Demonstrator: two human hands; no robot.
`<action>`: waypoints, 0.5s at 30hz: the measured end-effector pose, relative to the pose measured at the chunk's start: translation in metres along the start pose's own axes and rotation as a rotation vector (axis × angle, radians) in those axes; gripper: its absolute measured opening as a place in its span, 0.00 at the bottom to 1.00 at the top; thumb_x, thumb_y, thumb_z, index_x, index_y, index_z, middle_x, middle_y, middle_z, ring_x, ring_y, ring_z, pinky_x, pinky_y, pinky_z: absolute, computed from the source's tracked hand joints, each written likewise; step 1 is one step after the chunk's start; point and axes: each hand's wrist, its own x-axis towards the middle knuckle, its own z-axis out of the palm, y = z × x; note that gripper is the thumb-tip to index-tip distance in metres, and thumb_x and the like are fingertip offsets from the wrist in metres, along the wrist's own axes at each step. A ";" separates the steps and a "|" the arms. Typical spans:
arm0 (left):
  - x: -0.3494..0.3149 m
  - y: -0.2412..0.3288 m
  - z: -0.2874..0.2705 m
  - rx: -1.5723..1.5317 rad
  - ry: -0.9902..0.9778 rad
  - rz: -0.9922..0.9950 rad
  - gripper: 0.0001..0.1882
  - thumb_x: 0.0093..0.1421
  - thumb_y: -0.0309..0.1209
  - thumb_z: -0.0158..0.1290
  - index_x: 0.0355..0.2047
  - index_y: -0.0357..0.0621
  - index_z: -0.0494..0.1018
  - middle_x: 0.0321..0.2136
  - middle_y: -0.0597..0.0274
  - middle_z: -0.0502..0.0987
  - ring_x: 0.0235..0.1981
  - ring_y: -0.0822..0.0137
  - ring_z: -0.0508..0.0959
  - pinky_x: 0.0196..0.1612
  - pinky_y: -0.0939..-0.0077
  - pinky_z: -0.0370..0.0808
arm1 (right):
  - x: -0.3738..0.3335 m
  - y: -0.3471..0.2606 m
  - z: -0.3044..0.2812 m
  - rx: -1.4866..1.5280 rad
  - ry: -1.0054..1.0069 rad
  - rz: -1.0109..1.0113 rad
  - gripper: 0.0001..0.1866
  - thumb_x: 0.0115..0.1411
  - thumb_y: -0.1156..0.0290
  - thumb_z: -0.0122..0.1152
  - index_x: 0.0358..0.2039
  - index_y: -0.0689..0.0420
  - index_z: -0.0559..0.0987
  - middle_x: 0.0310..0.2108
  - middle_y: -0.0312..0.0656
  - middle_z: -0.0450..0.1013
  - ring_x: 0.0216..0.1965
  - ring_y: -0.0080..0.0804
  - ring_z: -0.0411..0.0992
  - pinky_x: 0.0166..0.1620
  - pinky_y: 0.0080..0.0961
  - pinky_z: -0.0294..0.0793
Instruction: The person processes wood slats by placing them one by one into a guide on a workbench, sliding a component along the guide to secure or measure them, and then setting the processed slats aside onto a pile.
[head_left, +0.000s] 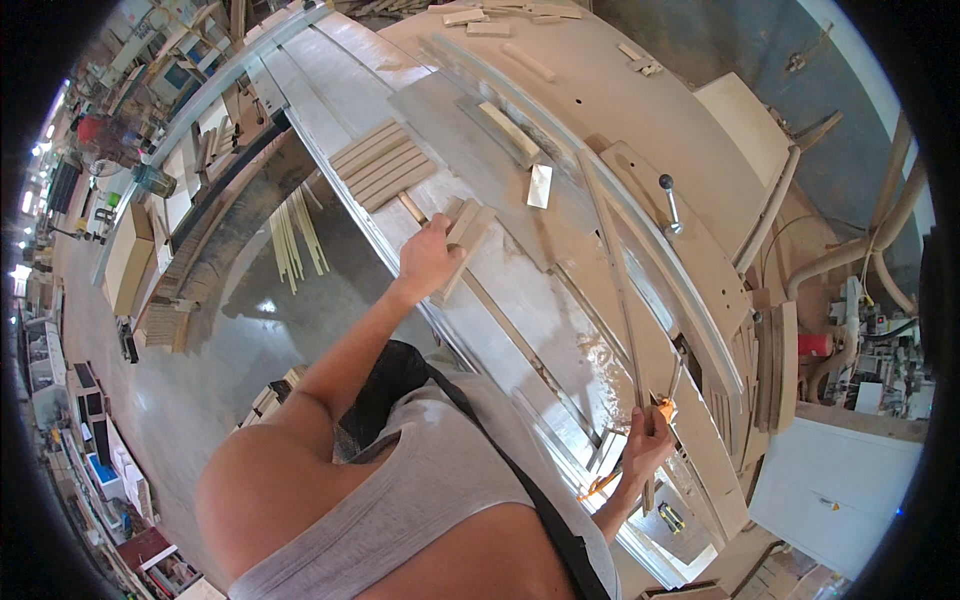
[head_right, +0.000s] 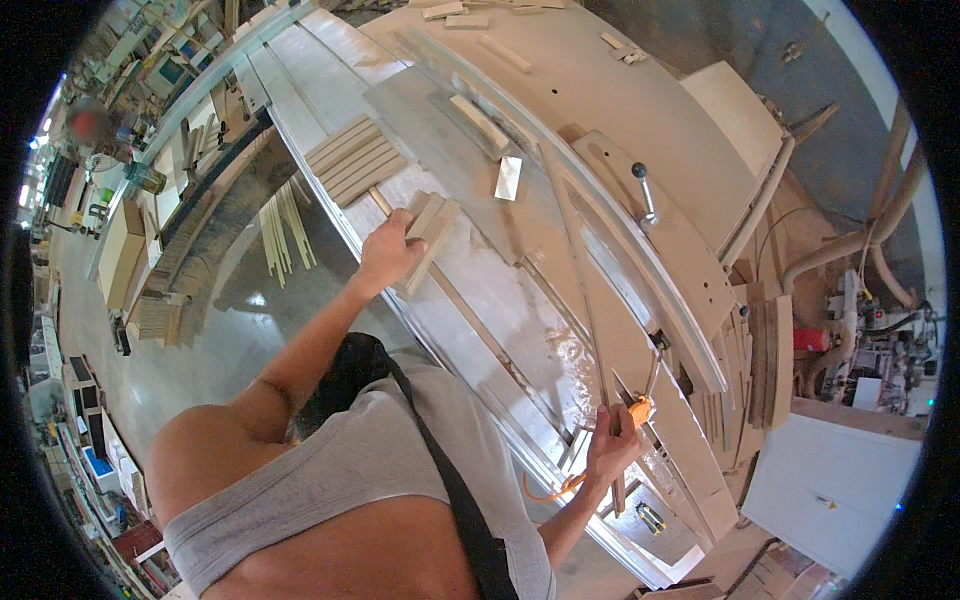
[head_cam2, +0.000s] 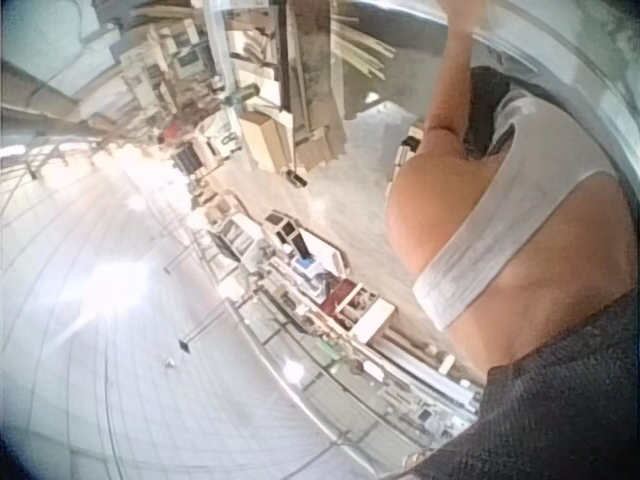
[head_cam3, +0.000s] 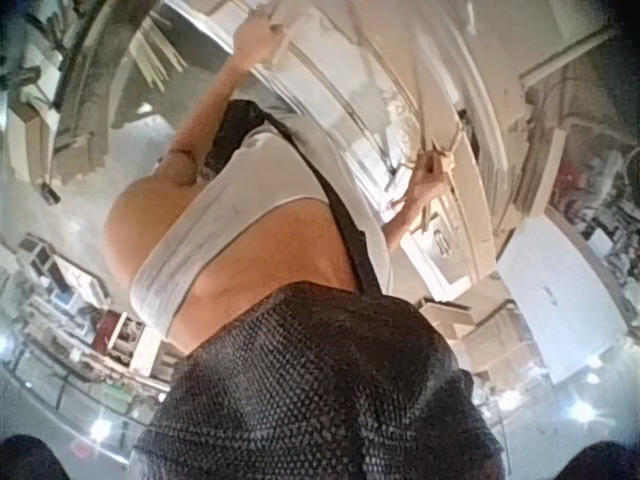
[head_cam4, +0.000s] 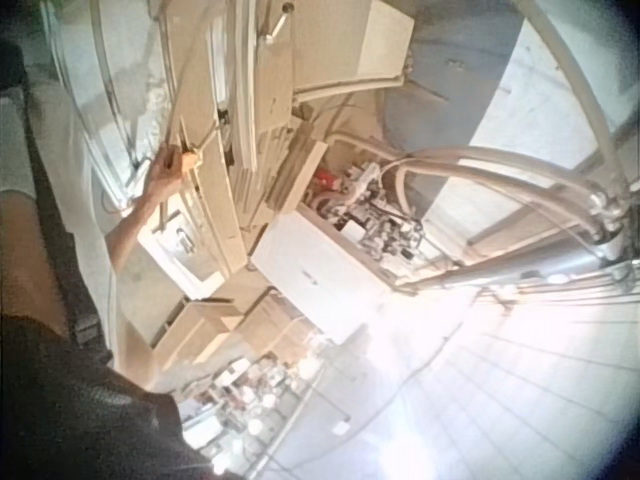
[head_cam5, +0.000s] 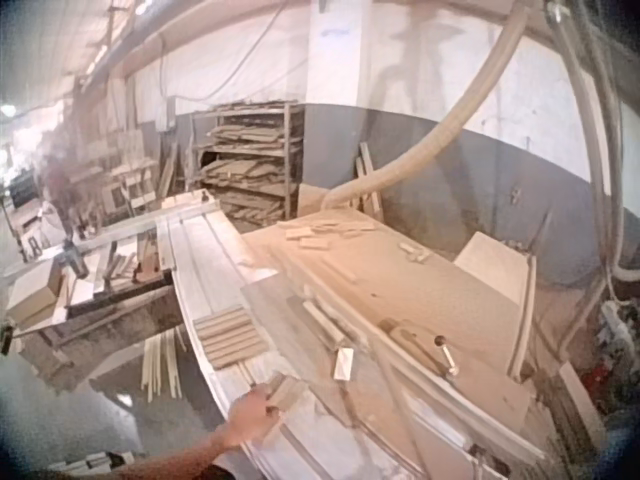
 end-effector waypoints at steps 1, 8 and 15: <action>0.002 0.001 0.000 -0.010 -0.015 -0.051 0.20 0.54 0.35 0.59 0.45 0.40 0.71 0.36 0.43 0.78 0.39 0.43 0.79 0.44 0.52 0.76 | -0.001 0.006 -0.002 -0.010 -0.007 0.053 0.13 0.59 0.69 0.64 0.25 0.63 0.72 0.16 0.33 0.57 0.20 0.21 0.54 0.24 0.25 0.52; 0.027 0.049 -0.003 -0.554 0.127 0.109 0.15 0.58 0.27 0.55 0.46 0.41 0.72 0.36 0.49 0.81 0.36 0.55 0.82 0.42 0.62 0.78 | 0.001 0.077 -0.032 -0.039 -0.051 0.079 0.10 0.57 0.67 0.67 0.27 0.60 0.78 0.14 0.37 0.65 0.18 0.22 0.59 0.24 0.27 0.60; 0.073 0.151 0.172 -0.764 0.208 -0.229 0.12 0.57 0.27 0.57 0.43 0.41 0.74 0.37 0.53 0.80 0.39 0.57 0.80 0.45 0.66 0.76 | 0.021 0.089 -0.086 -0.231 0.031 0.060 0.10 0.55 0.64 0.68 0.32 0.57 0.82 0.18 0.40 0.72 0.19 0.28 0.68 0.27 0.31 0.69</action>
